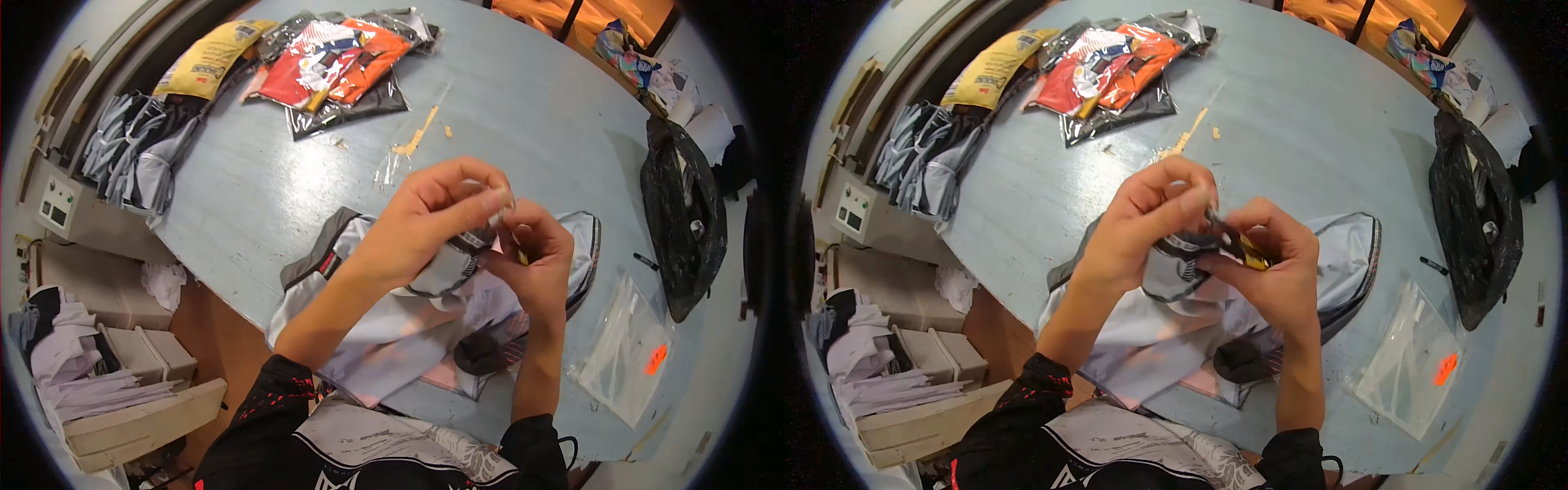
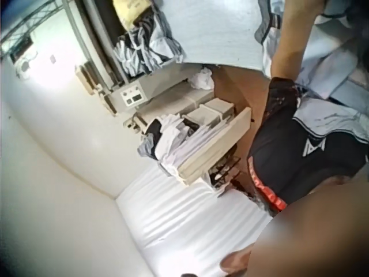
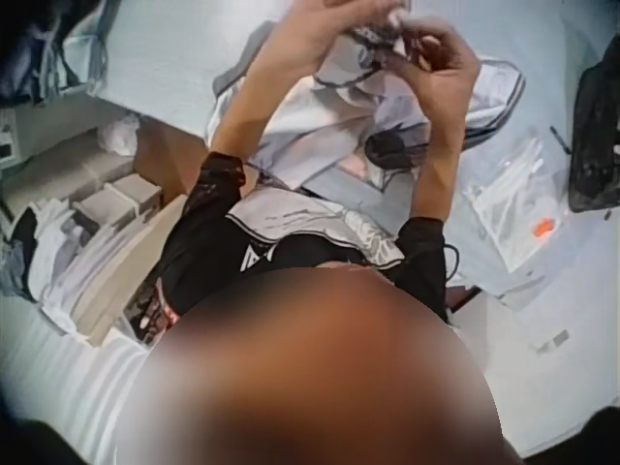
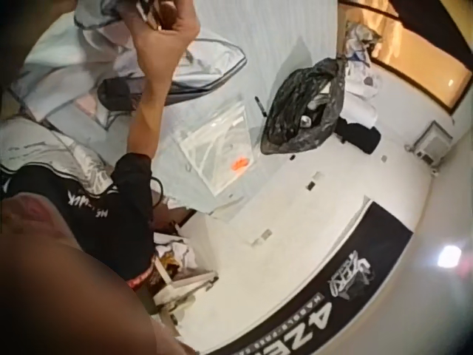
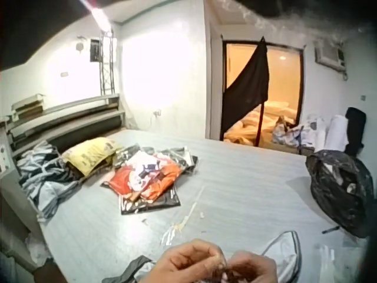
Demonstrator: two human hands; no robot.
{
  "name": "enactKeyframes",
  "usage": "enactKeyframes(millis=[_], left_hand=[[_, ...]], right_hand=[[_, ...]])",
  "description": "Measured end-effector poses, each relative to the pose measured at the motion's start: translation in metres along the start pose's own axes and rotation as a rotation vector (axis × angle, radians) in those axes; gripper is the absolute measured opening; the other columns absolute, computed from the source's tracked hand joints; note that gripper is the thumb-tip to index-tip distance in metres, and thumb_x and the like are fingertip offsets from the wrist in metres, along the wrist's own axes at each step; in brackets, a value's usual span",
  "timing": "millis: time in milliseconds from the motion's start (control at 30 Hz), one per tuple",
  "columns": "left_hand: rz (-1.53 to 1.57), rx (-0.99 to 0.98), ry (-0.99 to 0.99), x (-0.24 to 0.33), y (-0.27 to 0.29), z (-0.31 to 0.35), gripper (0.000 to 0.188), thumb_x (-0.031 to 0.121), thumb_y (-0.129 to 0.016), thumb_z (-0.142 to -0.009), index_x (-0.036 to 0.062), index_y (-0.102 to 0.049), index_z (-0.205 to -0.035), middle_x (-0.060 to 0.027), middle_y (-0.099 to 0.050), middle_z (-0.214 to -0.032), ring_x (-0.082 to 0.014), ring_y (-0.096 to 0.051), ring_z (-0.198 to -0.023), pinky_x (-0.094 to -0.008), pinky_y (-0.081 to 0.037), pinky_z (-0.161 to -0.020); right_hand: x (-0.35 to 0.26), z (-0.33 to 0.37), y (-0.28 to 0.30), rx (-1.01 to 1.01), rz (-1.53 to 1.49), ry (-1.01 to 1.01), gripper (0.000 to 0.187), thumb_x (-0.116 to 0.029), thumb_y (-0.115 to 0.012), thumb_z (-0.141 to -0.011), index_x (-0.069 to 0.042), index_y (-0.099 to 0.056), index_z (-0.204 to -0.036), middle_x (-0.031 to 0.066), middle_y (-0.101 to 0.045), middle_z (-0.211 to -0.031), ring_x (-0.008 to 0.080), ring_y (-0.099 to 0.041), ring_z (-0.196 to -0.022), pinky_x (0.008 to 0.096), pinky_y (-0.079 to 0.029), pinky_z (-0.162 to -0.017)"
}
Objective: Trimming loose threads from a garment using thread snips.
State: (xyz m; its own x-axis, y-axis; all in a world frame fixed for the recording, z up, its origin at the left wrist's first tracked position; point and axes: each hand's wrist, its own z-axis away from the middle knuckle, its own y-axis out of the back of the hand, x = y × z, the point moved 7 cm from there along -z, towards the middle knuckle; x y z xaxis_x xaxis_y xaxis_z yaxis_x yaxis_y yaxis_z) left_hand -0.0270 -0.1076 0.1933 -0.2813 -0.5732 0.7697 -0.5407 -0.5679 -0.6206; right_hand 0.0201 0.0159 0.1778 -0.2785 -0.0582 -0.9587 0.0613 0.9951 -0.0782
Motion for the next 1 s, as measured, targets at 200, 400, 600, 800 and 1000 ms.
enactKeyframes(millis=[200,400,600,800,1000], left_hand=[[-0.881,-0.426,-0.371,0.028,-0.043,0.017,0.011,0.000,-0.071,-0.077,0.0042,-0.070,-0.087,-0.0069,-0.065,-0.088,-0.0159,-0.061,-0.072,-0.0264,-0.046,-0.061],[-1.610,-0.553,-0.545,0.020,-0.083,0.053,0.016,0.010,-0.071,-0.067,0.0137,-0.071,-0.083,-0.0116,-0.057,-0.117,-0.0264,-0.058,-0.089,-0.0340,-0.042,-0.079],[-1.410,-0.232,-0.734,0.037,-0.077,0.055,0.024,0.006,-0.074,-0.062,0.0066,-0.061,-0.082,-0.0104,-0.062,-0.094,-0.0253,-0.056,-0.072,-0.0345,-0.042,-0.068],[-1.377,-0.113,-1.095,0.055,-0.081,0.067,0.025,-0.002,-0.068,-0.053,0.0041,-0.056,-0.074,-0.0057,-0.056,-0.074,-0.0209,-0.051,-0.059,-0.0323,-0.038,-0.058],[-1.398,-0.221,-1.276,0.050,-0.085,0.082,0.025,0.006,-0.070,-0.055,0.0048,-0.058,-0.078,-0.0017,-0.047,-0.064,-0.0196,-0.052,-0.061,-0.0317,-0.036,-0.053]], right_hand=[[-0.017,0.001,0.019,0.018,0.059,0.210,0.025,0.013,-0.069,-0.075,0.000,-0.056,-0.091,0.0105,-0.063,-0.100,0.0028,-0.054,-0.072,0.0183,-0.047,-0.062],[-0.045,0.012,0.039,0.212,0.011,0.512,0.020,0.012,-0.061,-0.080,-0.003,-0.051,-0.089,0.0085,-0.059,-0.094,0.0026,-0.048,-0.061,0.0155,-0.039,-0.053],[-0.065,0.029,0.035,0.367,0.247,0.693,0.023,0.002,-0.066,-0.080,-0.009,-0.046,-0.081,0.0061,-0.051,-0.083,0.0098,-0.045,-0.072,0.0198,-0.034,-0.066],[-0.077,0.048,0.033,0.455,0.418,0.824,0.025,0.000,-0.067,-0.080,-0.012,-0.045,-0.078,0.0067,-0.052,-0.085,0.0105,-0.045,-0.073,0.0205,-0.034,-0.066],[-0.073,0.049,0.030,0.455,0.386,0.839,0.025,-0.004,-0.066,-0.084,-0.013,-0.043,-0.078,0.0067,-0.051,-0.086,0.0119,-0.046,-0.075,0.0211,-0.037,-0.069]])
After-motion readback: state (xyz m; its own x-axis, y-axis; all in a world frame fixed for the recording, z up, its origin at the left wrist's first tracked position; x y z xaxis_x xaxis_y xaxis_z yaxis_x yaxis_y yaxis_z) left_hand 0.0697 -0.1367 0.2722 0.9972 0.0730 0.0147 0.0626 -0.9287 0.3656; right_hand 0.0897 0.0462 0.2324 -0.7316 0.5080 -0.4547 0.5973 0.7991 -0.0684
